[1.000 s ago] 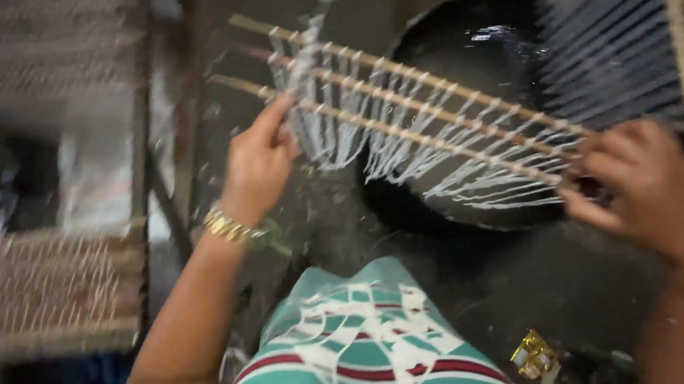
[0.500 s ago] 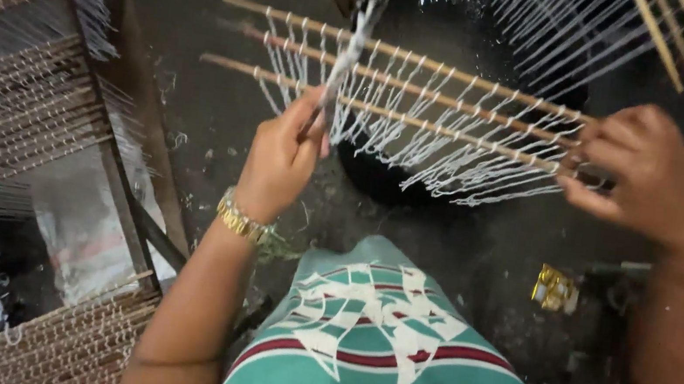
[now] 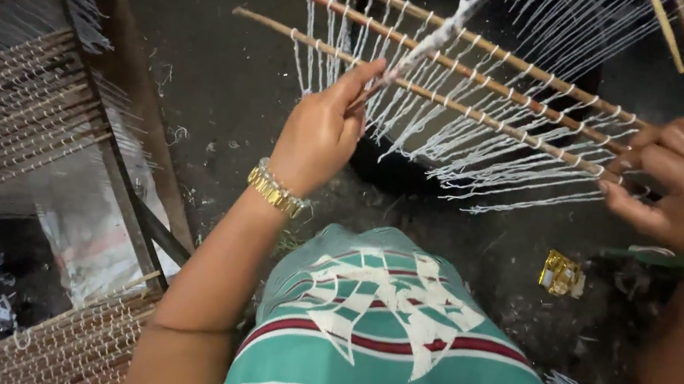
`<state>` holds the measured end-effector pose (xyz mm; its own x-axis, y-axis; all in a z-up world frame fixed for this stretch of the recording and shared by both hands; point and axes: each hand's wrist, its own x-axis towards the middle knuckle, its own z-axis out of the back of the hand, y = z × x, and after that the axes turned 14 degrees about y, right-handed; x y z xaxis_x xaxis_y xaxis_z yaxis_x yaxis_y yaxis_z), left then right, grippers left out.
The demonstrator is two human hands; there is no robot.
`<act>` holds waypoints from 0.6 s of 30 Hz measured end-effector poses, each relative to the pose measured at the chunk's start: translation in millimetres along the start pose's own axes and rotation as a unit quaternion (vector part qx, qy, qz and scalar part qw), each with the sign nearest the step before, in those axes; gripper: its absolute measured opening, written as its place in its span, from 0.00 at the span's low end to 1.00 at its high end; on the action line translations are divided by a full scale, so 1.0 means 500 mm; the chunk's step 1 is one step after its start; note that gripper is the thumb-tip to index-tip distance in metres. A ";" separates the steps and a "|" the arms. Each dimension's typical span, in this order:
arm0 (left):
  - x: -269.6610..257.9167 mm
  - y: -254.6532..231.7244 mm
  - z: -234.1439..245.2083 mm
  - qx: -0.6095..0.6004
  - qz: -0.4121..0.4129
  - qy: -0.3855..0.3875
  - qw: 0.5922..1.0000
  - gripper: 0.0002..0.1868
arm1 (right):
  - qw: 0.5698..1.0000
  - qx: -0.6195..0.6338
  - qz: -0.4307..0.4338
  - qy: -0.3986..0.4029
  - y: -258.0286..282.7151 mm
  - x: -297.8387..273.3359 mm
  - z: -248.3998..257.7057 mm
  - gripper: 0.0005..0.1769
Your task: Dipping a frame of candle wicks into molten wax and hanging them to cool in a production setting.
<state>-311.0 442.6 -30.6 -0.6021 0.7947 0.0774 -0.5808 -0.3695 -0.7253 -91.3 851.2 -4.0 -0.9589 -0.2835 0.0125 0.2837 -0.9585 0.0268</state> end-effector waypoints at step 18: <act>0.151 -0.090 -0.067 0.003 0.033 -0.005 0.999 0.32 | 0.997 -0.073 0.011 0.006 -0.099 -0.005 0.003 0.07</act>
<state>-312.1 535.2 -15.1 -0.6450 0.7633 0.0368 -0.5433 -0.4241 -0.7245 -102.8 899.4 -3.7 -0.9529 -0.3033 0.0001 0.3010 -0.9460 -0.1202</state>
